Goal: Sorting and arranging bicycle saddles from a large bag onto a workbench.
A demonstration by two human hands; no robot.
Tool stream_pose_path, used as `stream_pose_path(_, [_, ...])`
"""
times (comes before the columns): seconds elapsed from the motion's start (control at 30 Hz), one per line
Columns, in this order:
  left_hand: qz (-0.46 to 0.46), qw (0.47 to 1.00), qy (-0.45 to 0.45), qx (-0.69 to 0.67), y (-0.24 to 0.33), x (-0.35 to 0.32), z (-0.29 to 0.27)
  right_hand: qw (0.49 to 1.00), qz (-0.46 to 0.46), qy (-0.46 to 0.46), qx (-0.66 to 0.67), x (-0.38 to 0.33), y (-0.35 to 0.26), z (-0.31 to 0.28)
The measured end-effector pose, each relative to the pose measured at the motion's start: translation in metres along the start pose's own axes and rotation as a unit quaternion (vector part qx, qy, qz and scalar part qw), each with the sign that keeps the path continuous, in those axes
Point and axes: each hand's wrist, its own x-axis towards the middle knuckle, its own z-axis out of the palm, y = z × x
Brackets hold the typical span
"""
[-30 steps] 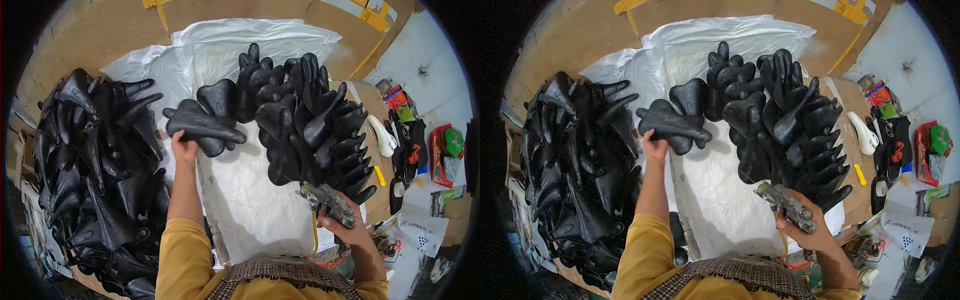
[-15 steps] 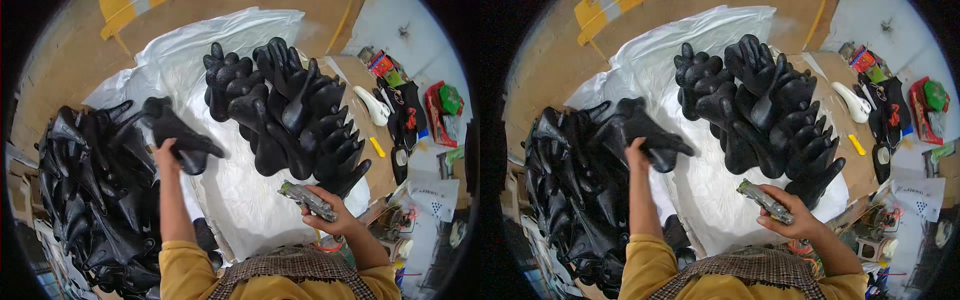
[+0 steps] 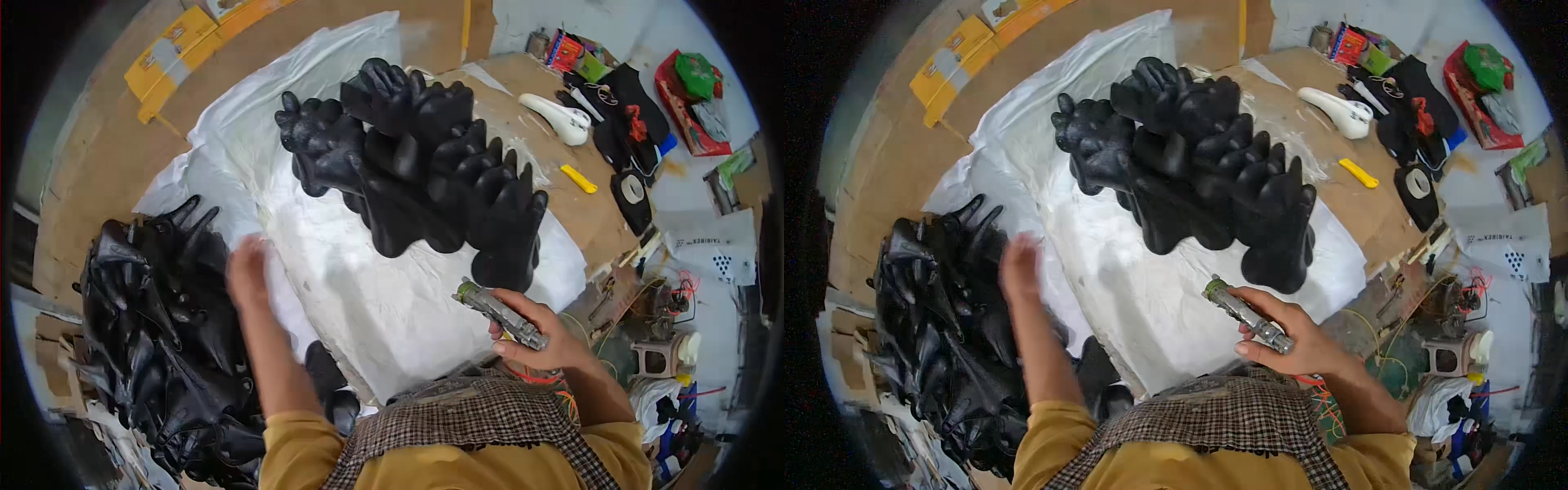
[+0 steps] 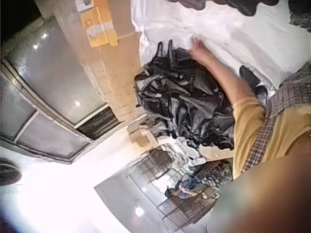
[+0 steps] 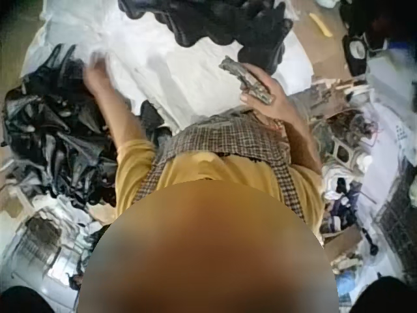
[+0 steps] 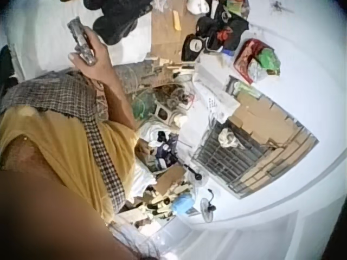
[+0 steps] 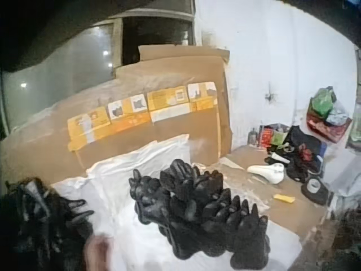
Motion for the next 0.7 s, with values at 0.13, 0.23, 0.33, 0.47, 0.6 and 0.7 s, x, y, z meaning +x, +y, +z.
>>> stream_pose_path(0.13, [-0.237, 0.963, -0.132, 0.003, -0.176, -0.044, 0.116, 0.999, 0.017, 0.024, -0.011, -0.039, 0.002, -0.007])
stream_pose_path(0.23, [-0.234, 0.97, -0.052, 0.042, -0.222, -0.07, 0.172, 0.997, 0.028, 0.059, -0.027, -0.065, 0.007, -0.013])
stream_pose_path(0.33, [-0.139, 0.96, -0.12, 0.212, -0.239, -0.067, 0.176, 0.996, 0.03, 0.077, 0.024, -0.088, 0.016, -0.013])
stream_pose_path(0.47, [-0.097, 0.971, -0.184, 0.121, -0.206, -0.045, 0.141, 0.995, 0.045, 0.067, 0.054, -0.1, 0.015, -0.018])
stream_pose_path(0.6, [-0.144, 0.965, -0.202, 0.082, -0.115, -0.064, 0.135, 0.992, 0.083, 0.055, 0.072, -0.115, 0.014, -0.036])
stream_pose_path(0.7, [-0.152, 0.956, -0.247, 0.035, -0.104, -0.057, 0.11, 0.999, 0.03, 0.042, 0.006, -0.111, 0.009, -0.041])
